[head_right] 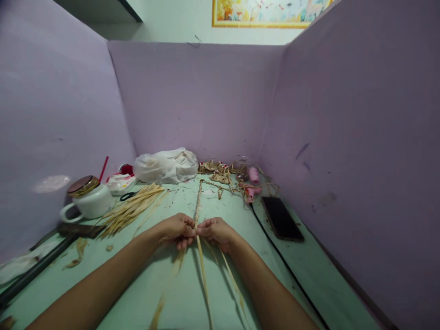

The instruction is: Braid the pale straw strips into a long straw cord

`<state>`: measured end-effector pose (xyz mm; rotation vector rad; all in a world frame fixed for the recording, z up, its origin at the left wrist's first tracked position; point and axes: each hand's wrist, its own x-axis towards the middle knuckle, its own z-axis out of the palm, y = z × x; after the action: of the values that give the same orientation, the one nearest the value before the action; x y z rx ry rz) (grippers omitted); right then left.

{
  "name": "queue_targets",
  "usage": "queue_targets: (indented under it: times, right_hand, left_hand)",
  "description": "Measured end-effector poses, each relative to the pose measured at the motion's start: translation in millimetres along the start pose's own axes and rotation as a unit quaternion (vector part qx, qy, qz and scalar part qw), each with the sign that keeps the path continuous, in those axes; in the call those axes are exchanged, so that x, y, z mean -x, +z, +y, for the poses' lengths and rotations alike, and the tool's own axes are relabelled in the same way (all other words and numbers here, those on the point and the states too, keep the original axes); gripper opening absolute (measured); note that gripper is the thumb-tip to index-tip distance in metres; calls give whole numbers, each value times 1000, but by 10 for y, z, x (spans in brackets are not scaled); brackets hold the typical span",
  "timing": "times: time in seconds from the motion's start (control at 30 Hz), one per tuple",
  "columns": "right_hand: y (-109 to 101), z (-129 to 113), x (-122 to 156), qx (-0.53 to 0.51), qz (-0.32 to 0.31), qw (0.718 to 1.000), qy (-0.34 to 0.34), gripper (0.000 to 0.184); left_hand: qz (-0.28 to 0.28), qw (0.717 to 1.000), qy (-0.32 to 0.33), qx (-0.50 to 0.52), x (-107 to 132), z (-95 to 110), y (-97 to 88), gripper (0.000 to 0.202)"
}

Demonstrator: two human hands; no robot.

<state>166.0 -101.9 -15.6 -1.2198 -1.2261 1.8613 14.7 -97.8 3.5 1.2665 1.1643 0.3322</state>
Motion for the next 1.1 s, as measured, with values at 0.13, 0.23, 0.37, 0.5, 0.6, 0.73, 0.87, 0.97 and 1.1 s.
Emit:
queue_targets:
  times: [0.13, 0.23, 0.37, 0.5, 0.6, 0.73, 0.87, 0.97, 1.1]
  right_hand:
    - [-29, -14, -6, 47, 17, 999, -18, 23]
    - [-40, -10, -23, 65, 28, 997, -40, 24]
    - [-23, 2, -37, 95, 45, 993, -56, 22]
    - [-6, -13, -14, 100, 55, 991, -70, 24]
    - [10, -49, 19, 95, 54, 991, -72, 25]
    - [36, -62, 33, 97, 54, 991, -79, 25]
    - [18, 12, -19, 128, 68, 986, -85, 19]
    - [-24, 79, -69, 219, 105, 965, -96, 12]
    - [-67, 75, -58, 310, 137, 936, -91, 9]
  left_hand:
    - [10, 1000, 12, -13, 16, 19, -39, 5]
    - [43, 998, -8, -45, -1, 15, -46, 8]
    - [87, 994, -28, -67, -40, -24, -31, 9]
    - [73, 995, 9, -62, -28, -36, -35, 13]
    - [60, 996, 49, -32, -5, -16, -33, 14]
    - [122, 990, 67, -2, 7, 10, 30, 9]
    - [147, 988, 47, 17, -3, -5, 112, 18]
    - [176, 984, 41, -4, -43, -52, 151, 20]
    - [194, 980, 37, -30, -100, -106, 171, 15]
